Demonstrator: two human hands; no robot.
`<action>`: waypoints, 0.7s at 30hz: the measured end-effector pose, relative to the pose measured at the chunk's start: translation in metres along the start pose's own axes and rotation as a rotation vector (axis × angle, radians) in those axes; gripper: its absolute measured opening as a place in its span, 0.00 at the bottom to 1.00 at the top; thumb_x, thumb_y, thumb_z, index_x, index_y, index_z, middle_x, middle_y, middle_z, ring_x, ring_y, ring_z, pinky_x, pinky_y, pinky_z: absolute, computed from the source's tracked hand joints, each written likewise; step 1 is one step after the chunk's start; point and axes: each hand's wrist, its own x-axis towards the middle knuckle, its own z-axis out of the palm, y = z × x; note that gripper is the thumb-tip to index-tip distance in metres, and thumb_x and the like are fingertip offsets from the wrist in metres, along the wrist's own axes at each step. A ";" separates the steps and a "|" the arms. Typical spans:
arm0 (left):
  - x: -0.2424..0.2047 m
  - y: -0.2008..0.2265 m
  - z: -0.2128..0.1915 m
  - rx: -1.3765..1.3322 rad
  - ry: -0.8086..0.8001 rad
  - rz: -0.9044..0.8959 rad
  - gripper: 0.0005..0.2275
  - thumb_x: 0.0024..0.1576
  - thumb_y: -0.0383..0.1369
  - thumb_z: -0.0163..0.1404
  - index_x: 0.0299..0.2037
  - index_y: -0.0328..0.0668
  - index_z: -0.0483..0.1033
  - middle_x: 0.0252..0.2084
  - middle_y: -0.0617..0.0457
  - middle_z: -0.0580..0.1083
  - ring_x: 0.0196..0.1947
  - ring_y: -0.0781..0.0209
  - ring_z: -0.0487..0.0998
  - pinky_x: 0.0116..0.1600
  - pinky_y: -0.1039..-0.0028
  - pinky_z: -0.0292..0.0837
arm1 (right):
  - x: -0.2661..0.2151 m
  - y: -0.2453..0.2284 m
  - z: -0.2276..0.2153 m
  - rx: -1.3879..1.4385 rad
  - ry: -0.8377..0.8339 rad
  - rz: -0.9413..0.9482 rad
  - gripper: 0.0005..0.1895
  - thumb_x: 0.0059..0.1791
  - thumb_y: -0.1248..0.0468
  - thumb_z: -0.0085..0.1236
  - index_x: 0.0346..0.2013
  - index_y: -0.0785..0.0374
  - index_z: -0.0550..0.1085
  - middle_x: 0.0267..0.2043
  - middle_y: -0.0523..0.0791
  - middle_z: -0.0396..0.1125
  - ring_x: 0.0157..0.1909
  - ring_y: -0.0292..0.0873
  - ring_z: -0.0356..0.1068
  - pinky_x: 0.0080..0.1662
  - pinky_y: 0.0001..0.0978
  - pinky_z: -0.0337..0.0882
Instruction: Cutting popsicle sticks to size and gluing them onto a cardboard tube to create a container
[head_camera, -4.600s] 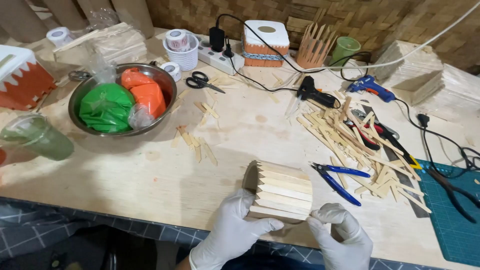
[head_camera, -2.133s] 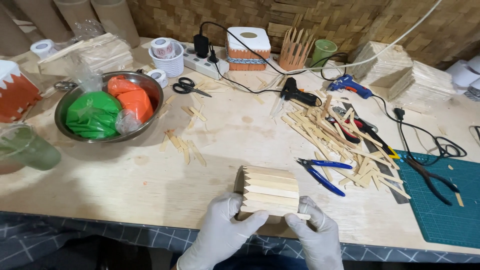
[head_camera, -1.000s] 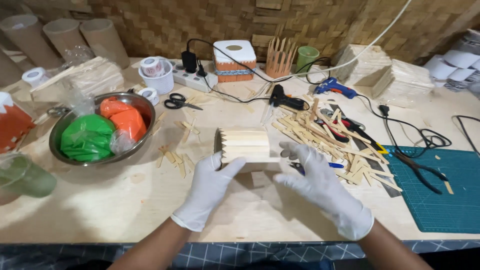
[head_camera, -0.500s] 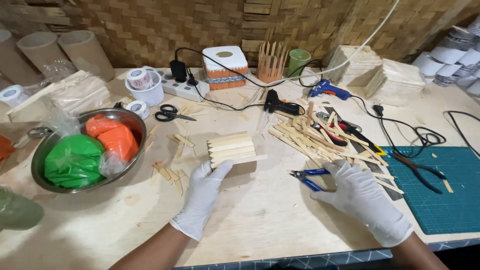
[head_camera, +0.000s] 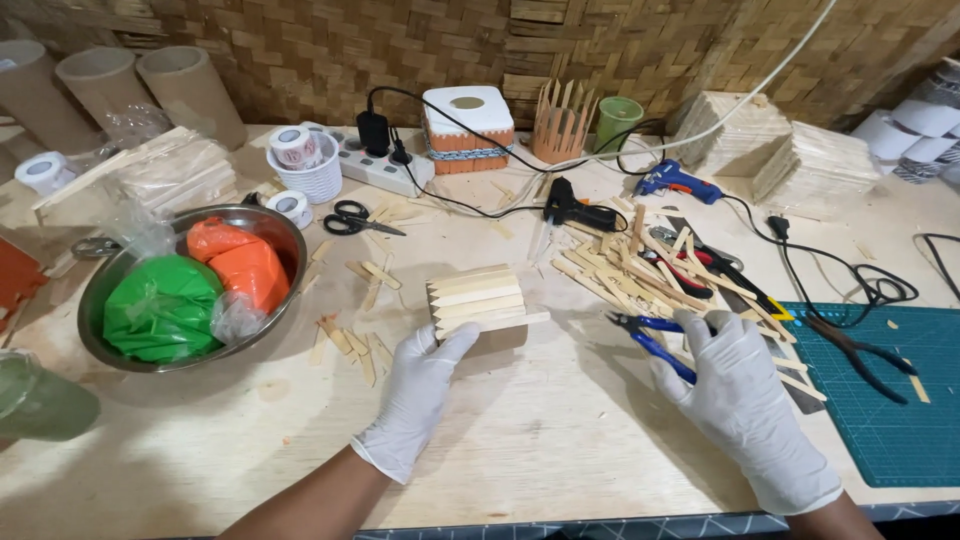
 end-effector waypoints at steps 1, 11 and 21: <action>0.000 -0.001 0.000 -0.002 0.002 -0.001 0.12 0.53 0.33 0.58 0.46 0.42 0.87 0.48 0.56 0.85 0.53 0.68 0.81 0.62 0.77 0.72 | -0.005 -0.001 -0.001 0.000 -0.001 -0.003 0.33 0.43 0.41 0.56 0.57 0.52 0.70 0.40 0.55 0.67 0.39 0.60 0.70 0.42 0.51 0.72; 0.004 -0.013 -0.005 -0.140 -0.119 0.075 0.13 0.54 0.30 0.56 0.49 0.37 0.84 0.50 0.49 0.84 0.53 0.60 0.83 0.62 0.71 0.76 | -0.061 -0.074 -0.015 1.199 -0.474 0.285 0.46 0.39 0.26 0.26 0.46 0.54 0.79 0.31 0.41 0.75 0.32 0.38 0.65 0.40 0.33 0.66; 0.009 -0.027 -0.012 -0.176 -0.225 0.244 0.12 0.54 0.30 0.58 0.46 0.36 0.85 0.47 0.49 0.84 0.49 0.60 0.83 0.61 0.68 0.78 | -0.053 -0.108 -0.032 0.913 -0.305 0.250 0.33 0.50 0.38 0.33 0.58 0.50 0.74 0.38 0.42 0.78 0.41 0.43 0.76 0.47 0.36 0.71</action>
